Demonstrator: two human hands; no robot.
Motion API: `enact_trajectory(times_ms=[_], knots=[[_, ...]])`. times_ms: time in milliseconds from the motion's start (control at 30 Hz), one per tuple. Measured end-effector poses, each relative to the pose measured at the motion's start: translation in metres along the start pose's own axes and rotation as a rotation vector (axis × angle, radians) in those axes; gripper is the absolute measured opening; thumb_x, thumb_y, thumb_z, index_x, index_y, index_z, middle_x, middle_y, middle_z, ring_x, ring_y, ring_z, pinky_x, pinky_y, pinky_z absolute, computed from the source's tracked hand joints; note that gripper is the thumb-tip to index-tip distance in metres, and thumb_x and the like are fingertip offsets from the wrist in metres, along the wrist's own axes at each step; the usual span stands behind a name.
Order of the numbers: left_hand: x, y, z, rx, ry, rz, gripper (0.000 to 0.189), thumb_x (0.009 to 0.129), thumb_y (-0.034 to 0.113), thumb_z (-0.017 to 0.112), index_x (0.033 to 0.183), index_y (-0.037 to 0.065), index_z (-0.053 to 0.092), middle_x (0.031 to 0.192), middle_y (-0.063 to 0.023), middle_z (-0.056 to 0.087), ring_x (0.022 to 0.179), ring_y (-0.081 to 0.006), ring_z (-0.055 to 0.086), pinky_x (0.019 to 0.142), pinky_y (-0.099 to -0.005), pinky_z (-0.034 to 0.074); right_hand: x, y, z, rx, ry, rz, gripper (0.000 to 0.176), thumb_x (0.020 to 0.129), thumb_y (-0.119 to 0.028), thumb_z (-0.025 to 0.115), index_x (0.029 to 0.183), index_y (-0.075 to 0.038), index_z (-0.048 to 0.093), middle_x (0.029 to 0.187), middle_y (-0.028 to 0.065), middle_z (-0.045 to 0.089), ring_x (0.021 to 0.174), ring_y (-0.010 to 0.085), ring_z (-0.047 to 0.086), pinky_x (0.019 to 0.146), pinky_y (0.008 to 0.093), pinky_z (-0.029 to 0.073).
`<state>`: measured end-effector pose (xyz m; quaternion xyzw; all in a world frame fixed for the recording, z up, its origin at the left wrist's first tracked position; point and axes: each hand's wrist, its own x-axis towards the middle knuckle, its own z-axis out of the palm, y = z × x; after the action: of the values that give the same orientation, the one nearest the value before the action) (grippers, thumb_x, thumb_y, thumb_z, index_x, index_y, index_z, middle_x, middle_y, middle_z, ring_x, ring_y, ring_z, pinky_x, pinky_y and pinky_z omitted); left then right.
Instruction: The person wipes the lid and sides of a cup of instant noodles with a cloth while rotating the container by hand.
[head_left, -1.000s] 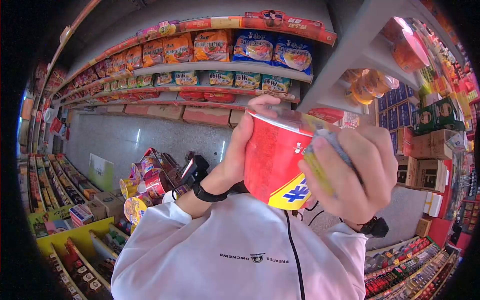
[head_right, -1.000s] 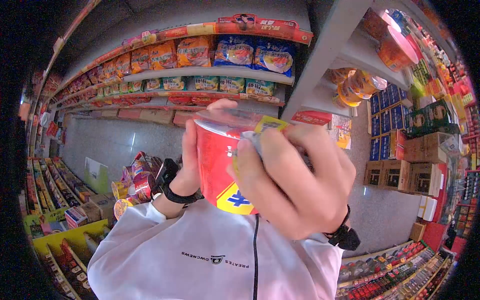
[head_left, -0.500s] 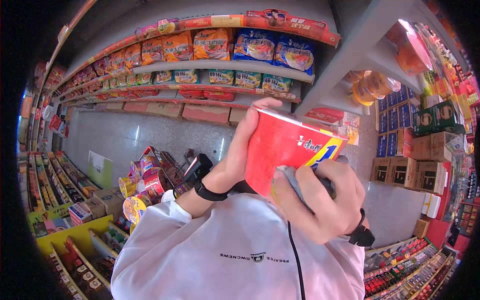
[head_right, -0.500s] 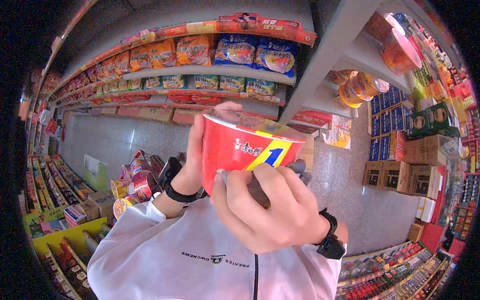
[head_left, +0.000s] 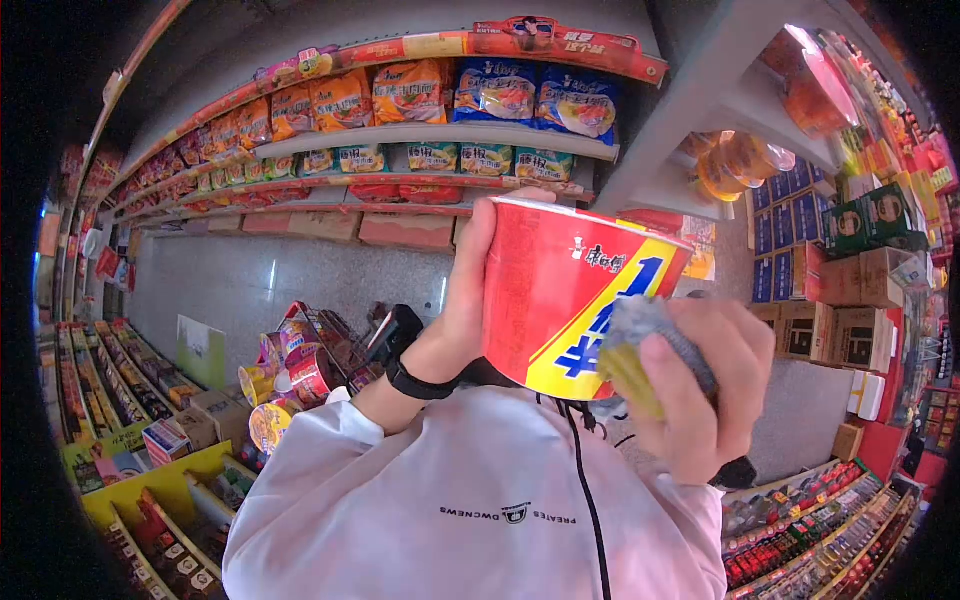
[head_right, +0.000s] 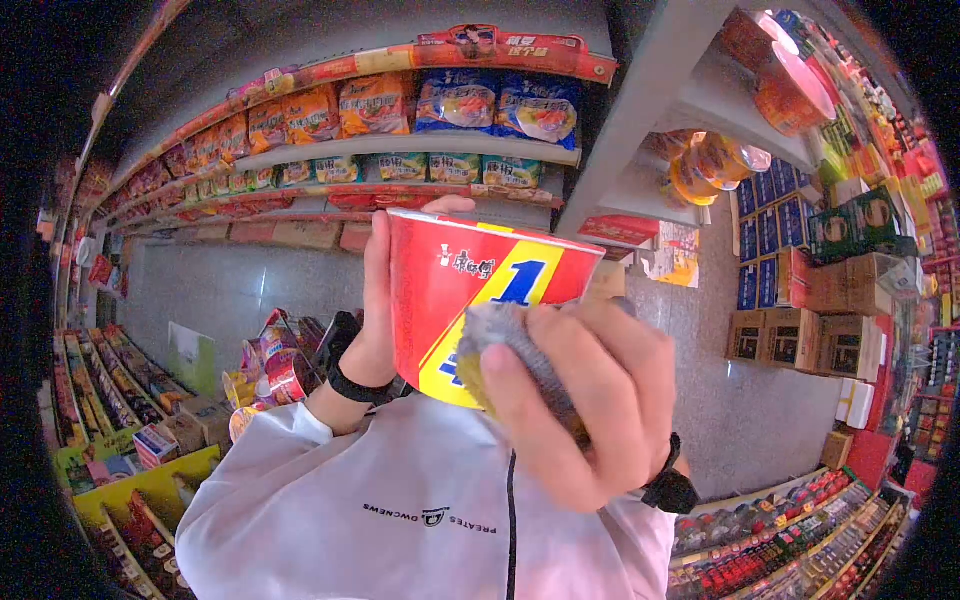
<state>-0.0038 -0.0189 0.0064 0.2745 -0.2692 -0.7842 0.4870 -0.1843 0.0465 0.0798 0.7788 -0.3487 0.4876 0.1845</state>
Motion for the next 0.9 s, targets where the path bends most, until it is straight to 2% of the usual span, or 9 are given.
enact_trajectory(times_ms=[133, 200, 267, 400, 500, 567, 700, 767, 900], knots=[[-0.002, 0.001, -0.002, -0.009, -0.111, -0.005, 0.061, 0.104, 0.061, 0.036, 0.136, 0.01, 0.047, 0.123, -0.0109, 0.063, 0.113, -0.0183, 0.065, 0.096, -0.0348, 0.053, 0.009, 0.0, -0.003, -0.114, -0.077, 0.044, 0.041, 0.065, -0.017, 0.079, 0.105, -0.008, 0.073, 0.091, 0.0156, 0.069, 0.082, 0.0302, 0.064, 0.062, 0.0355, 0.049], [-0.003, 0.001, -0.002, 0.015, -0.125, 0.011, 0.061, 0.104, 0.061, 0.036, 0.136, 0.01, 0.046, 0.122, -0.0106, 0.063, 0.112, -0.0179, 0.065, 0.096, -0.0345, 0.053, 0.007, 0.003, -0.004, -0.131, -0.115, 0.016, 0.042, 0.064, -0.019, 0.077, 0.105, -0.01, 0.074, 0.097, 0.0139, 0.068, 0.086, 0.0302, 0.062, 0.065, 0.0376, 0.047], [-0.004, 0.001, -0.003, 0.011, -0.107, -0.004, 0.059, 0.104, 0.06, 0.038, 0.137, 0.011, 0.046, 0.121, -0.0099, 0.063, 0.111, -0.0172, 0.064, 0.095, -0.0341, 0.053, 0.008, 0.003, -0.008, -0.101, -0.325, 0.036, 0.044, 0.066, -0.014, 0.078, 0.109, -0.005, 0.073, 0.112, 0.0187, 0.063, 0.091, 0.036, 0.059, 0.075, 0.043, 0.05], [-0.006, 0.002, -0.008, 0.003, -0.109, -0.006, 0.056, 0.104, 0.058, 0.039, 0.137, 0.012, 0.045, 0.122, -0.0099, 0.062, 0.111, -0.0172, 0.064, 0.095, -0.0344, 0.053, 0.008, 0.006, -0.001, -0.143, -0.342, 0.016, 0.045, 0.058, -0.016, 0.072, 0.103, -0.011, 0.074, 0.113, 0.0115, 0.061, 0.089, 0.0302, 0.059, 0.069, 0.0368, 0.049], [-0.007, 0.0, -0.009, 0.018, -0.108, 0.02, 0.054, 0.105, 0.056, 0.04, 0.137, 0.013, 0.045, 0.122, -0.0098, 0.062, 0.111, -0.0174, 0.064, 0.095, -0.0346, 0.053, 0.002, 0.006, 0.002, -0.104, -0.3, 0.014, 0.044, 0.062, -0.012, 0.073, 0.106, -0.011, 0.074, 0.113, 0.0121, 0.06, 0.087, 0.0311, 0.059, 0.07, 0.0371, 0.05], [-0.008, 0.001, -0.007, 0.101, -0.134, 0.062, 0.055, 0.104, 0.057, 0.04, 0.137, 0.013, 0.044, 0.123, -0.0099, 0.062, 0.112, -0.0178, 0.064, 0.095, -0.0352, 0.053, 0.002, 0.004, 0.002, -0.033, -0.264, 0.107, 0.039, 0.071, -0.018, 0.081, 0.106, -0.004, 0.072, 0.114, 0.0186, 0.062, 0.094, 0.0361, 0.058, 0.083, 0.0446, 0.048], [-0.006, 0.004, -0.008, 0.082, -0.18, 0.044, 0.055, 0.104, 0.058, 0.04, 0.136, 0.013, 0.044, 0.124, -0.0101, 0.062, 0.114, -0.0184, 0.064, 0.095, -0.0357, 0.054, 0.007, -0.001, 0.01, -0.031, -0.079, 0.133, 0.04, 0.066, -0.008, 0.077, 0.105, -0.009, 0.069, 0.106, 0.0174, 0.066, 0.089, 0.0311, 0.06, 0.065, 0.0372, 0.049], [-0.003, 0.0, -0.006, -0.039, -0.141, -0.002, 0.055, 0.104, 0.058, 0.04, 0.136, 0.014, 0.044, 0.125, -0.0105, 0.062, 0.115, -0.0196, 0.063, 0.096, -0.0365, 0.053, 0.01, -0.001, 0.008, 0.026, -0.02, -0.029, 0.039, 0.087, -0.03, 0.075, 0.117, -0.011, 0.057, 0.107, 0.0117, 0.07, 0.095, 0.0307, 0.06, 0.081, 0.0442, 0.047], [-0.005, 0.001, -0.002, -0.085, -0.117, -0.051, 0.054, 0.104, 0.058, 0.039, 0.135, 0.014, 0.045, 0.124, -0.0107, 0.062, 0.115, -0.0204, 0.063, 0.097, -0.0374, 0.052, 0.013, 0.001, 0.024, -0.137, 0.163, -0.219, 0.035, 0.094, -0.043, 0.064, 0.118, -0.019, 0.054, 0.104, 0.0028, 0.073, 0.092, 0.027, 0.059, 0.08, 0.0419, 0.045]])
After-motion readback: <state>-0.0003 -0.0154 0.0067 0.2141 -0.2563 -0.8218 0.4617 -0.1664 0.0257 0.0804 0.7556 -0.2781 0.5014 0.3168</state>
